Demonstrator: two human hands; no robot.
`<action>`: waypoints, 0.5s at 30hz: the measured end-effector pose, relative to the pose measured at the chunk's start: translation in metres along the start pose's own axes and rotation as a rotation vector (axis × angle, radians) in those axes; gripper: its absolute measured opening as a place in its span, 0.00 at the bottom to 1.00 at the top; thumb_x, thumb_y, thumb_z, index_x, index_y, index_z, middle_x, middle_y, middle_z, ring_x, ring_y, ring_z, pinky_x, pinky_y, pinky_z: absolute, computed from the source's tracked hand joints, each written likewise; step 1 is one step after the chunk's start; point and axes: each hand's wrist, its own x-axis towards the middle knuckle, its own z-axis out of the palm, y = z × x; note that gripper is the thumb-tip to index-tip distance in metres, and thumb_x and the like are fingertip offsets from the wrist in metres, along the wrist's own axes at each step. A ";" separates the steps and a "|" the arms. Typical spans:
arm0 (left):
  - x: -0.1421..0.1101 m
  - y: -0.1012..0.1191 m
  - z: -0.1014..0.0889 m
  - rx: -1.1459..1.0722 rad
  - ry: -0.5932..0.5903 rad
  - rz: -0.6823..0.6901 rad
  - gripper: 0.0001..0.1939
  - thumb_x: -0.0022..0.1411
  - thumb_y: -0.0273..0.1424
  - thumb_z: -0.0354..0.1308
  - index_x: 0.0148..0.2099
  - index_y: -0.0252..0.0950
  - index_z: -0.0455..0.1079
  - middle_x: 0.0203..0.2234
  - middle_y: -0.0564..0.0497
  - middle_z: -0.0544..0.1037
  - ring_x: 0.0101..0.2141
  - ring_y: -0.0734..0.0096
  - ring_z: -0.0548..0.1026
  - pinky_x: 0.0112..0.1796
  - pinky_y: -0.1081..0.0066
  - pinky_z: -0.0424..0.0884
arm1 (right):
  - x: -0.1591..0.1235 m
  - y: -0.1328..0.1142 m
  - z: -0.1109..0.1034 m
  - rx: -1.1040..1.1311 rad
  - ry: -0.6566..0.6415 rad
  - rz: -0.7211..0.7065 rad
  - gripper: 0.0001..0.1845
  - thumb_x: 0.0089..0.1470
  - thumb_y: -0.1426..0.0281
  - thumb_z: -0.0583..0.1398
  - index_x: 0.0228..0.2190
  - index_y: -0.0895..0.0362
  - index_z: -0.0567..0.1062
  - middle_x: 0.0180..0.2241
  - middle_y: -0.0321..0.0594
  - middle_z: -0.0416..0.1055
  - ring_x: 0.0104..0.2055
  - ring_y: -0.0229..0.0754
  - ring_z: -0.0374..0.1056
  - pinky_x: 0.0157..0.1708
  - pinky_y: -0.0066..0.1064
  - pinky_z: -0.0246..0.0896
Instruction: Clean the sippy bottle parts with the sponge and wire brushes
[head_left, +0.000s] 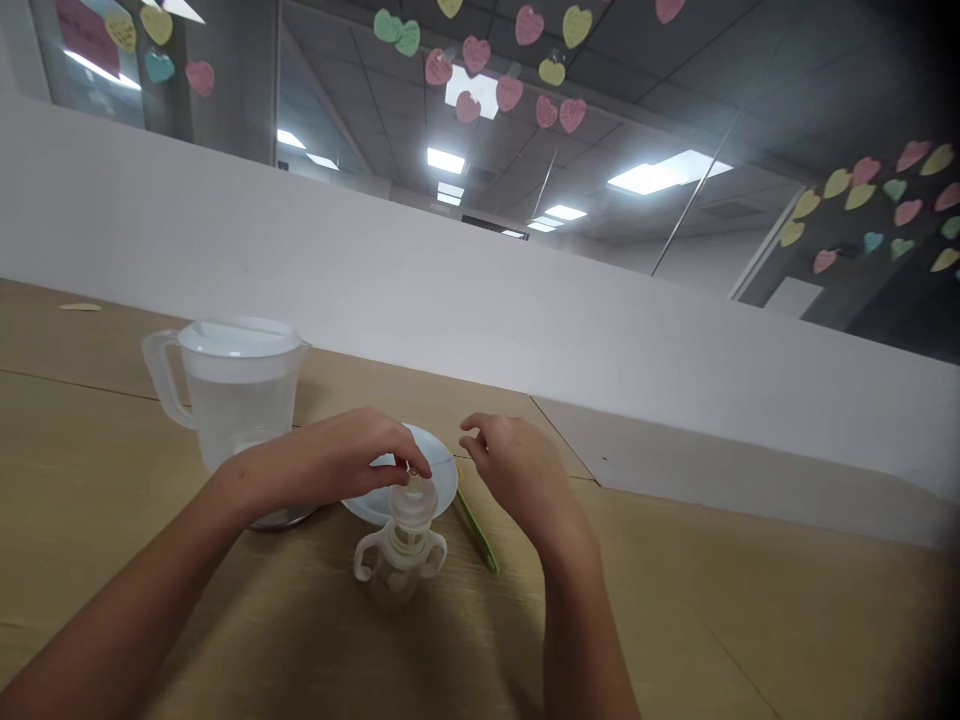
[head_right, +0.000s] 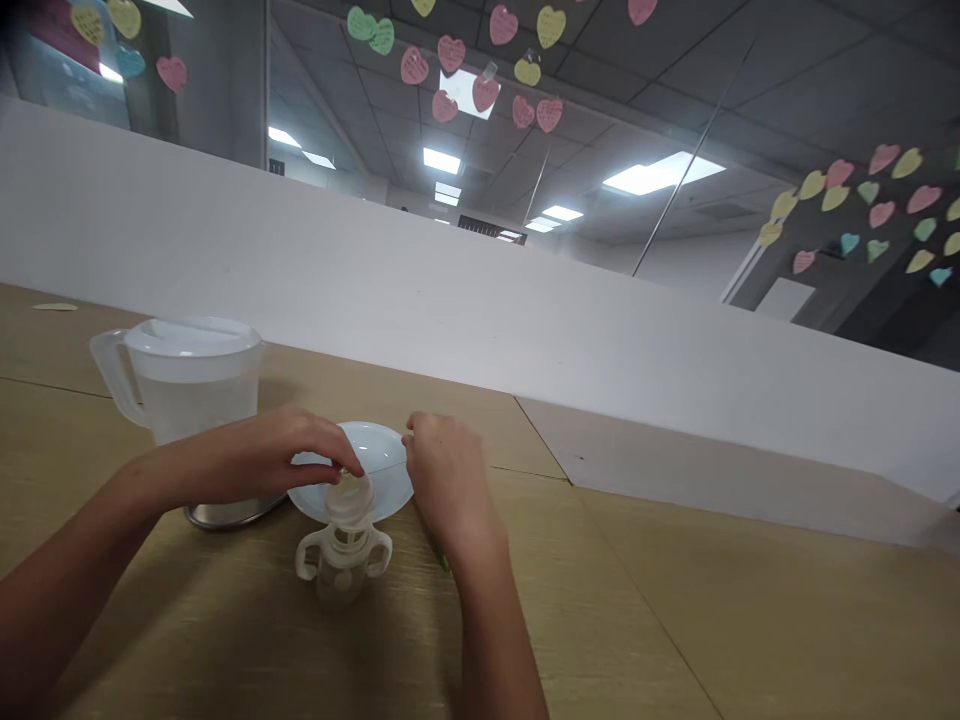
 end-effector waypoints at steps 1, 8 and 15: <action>0.000 -0.001 0.000 0.002 0.004 -0.003 0.12 0.62 0.27 0.53 0.43 0.43 0.75 0.37 0.57 0.80 0.35 0.73 0.75 0.33 0.77 0.63 | 0.001 0.001 0.001 -0.005 -0.001 -0.003 0.13 0.56 0.76 0.52 0.36 0.59 0.77 0.30 0.43 0.76 0.32 0.41 0.68 0.26 0.29 0.46; 0.002 -0.002 -0.001 0.007 0.112 -0.004 0.10 0.63 0.32 0.52 0.44 0.43 0.72 0.36 0.56 0.80 0.35 0.72 0.76 0.34 0.75 0.64 | -0.006 -0.004 -0.006 0.308 -0.096 -0.200 0.21 0.56 0.79 0.47 0.46 0.55 0.72 0.37 0.39 0.77 0.37 0.40 0.70 0.33 0.29 0.57; 0.002 -0.002 -0.002 -0.059 0.201 -0.050 0.07 0.62 0.35 0.53 0.41 0.40 0.61 0.34 0.56 0.79 0.35 0.70 0.75 0.33 0.74 0.63 | -0.009 -0.008 -0.005 0.526 -0.157 -0.363 0.18 0.56 0.73 0.55 0.49 0.52 0.68 0.40 0.39 0.76 0.37 0.39 0.71 0.32 0.29 0.60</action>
